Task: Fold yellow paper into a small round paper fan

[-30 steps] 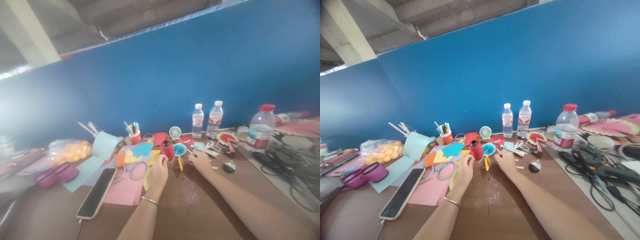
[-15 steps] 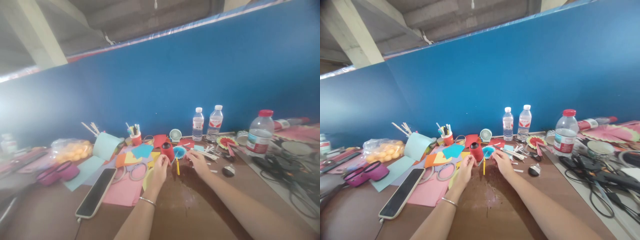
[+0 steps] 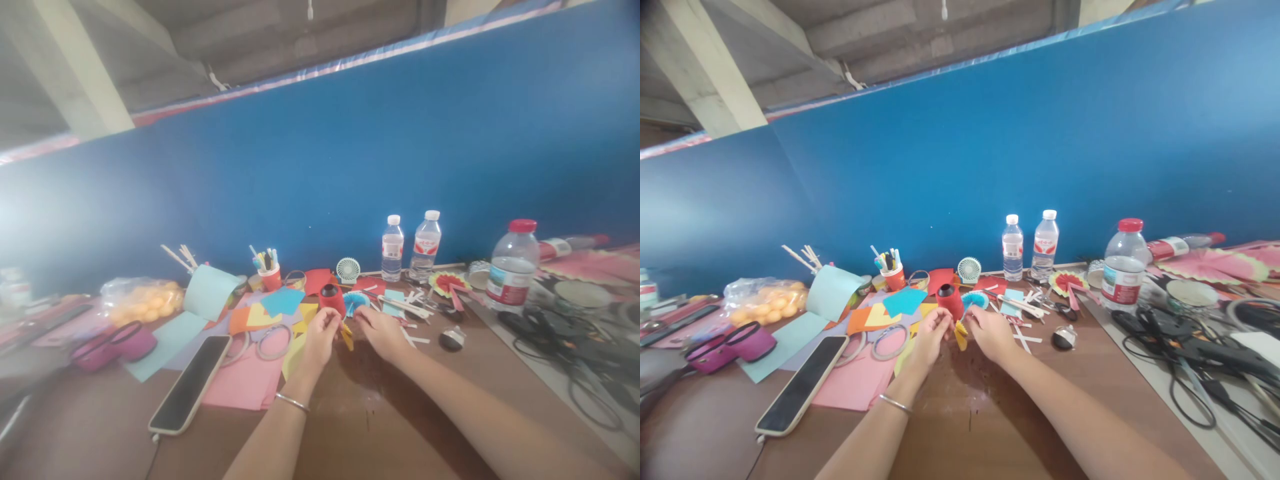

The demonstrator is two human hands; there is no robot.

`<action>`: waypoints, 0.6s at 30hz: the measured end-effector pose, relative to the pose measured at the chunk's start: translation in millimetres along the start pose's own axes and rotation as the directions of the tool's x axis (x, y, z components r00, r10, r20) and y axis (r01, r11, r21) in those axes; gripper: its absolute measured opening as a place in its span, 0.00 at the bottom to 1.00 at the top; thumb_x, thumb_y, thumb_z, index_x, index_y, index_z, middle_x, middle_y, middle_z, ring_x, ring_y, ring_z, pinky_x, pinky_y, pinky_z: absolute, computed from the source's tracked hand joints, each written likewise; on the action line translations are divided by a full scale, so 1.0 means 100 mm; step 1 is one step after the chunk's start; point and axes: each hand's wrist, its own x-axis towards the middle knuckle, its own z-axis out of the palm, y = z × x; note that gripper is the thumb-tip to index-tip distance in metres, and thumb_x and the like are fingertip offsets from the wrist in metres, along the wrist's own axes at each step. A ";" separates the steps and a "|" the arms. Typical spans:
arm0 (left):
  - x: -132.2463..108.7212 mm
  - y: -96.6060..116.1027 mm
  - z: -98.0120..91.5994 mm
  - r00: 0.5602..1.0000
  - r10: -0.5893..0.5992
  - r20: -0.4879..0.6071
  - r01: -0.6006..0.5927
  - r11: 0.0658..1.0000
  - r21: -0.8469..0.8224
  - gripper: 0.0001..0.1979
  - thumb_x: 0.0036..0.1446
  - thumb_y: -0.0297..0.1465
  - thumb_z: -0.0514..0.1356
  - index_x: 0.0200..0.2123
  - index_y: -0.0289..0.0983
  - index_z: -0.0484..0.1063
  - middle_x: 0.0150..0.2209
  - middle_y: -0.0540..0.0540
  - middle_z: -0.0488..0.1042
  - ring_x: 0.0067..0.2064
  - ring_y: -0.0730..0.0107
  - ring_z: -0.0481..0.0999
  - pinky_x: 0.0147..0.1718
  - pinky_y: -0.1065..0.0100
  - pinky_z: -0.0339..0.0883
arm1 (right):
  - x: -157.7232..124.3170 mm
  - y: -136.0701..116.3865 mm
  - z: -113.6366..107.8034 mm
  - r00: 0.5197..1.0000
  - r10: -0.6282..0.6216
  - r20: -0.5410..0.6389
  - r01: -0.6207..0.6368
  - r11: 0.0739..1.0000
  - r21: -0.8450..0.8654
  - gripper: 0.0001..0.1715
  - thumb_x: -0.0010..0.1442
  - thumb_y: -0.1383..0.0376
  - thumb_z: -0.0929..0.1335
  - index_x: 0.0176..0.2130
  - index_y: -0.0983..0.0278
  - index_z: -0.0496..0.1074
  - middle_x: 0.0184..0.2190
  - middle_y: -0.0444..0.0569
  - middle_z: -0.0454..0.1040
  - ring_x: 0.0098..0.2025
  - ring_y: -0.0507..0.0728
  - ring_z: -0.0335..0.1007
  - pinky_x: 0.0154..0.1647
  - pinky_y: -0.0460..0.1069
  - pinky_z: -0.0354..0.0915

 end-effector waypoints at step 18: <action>-0.39 0.65 0.13 0.958 -0.088 0.271 0.099 0.995 -0.026 0.12 0.55 0.37 0.46 0.40 0.39 0.62 0.31 0.48 0.71 0.19 0.77 0.67 0.14 0.76 0.53 | 0.09 0.01 0.05 0.962 0.232 -0.142 -0.055 0.676 0.734 0.14 0.53 0.57 0.62 0.22 0.63 0.60 0.14 0.38 0.55 0.17 0.48 0.50 0.18 0.44 0.49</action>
